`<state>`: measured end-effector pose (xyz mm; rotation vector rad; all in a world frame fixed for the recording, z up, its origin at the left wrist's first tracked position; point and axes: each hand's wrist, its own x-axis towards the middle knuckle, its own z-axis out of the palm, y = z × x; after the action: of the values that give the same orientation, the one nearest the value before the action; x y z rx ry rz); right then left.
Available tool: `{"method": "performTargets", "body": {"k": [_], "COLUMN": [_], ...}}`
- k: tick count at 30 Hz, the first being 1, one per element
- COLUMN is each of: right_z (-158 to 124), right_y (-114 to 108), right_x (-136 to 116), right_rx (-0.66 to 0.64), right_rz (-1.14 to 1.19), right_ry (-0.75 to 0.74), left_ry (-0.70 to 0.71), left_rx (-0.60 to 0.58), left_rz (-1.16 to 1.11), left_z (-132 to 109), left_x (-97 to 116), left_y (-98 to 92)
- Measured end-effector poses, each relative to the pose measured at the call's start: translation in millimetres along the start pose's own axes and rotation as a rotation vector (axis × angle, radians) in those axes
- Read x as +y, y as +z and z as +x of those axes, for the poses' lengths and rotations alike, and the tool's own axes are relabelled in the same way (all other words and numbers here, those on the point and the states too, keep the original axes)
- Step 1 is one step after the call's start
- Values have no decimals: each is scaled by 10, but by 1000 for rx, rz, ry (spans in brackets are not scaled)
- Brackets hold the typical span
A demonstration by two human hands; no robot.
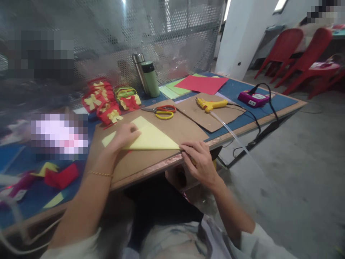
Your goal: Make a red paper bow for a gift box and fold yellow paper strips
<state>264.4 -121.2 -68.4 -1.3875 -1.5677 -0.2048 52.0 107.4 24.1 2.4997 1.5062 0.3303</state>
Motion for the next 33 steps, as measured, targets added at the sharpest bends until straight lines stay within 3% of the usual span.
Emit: {"method": "performTargets", "body": {"k": [8,20,33], "right_z": [-32,-18,-22], "right_y": [3,-1,-6], "right_x": [30,17,25], "right_rx": [0,0,-7], "right_rz": [-56,-72,-84], "right_ry": [-92,-99,-107], "left_ry": [41,3,36], "left_rx": [-2,-16,-20], "left_rz": [-30,-35,-37], "left_z": [-67,-110,-60], "left_x": [16,100,20], "left_y": [8,-37,18]}}
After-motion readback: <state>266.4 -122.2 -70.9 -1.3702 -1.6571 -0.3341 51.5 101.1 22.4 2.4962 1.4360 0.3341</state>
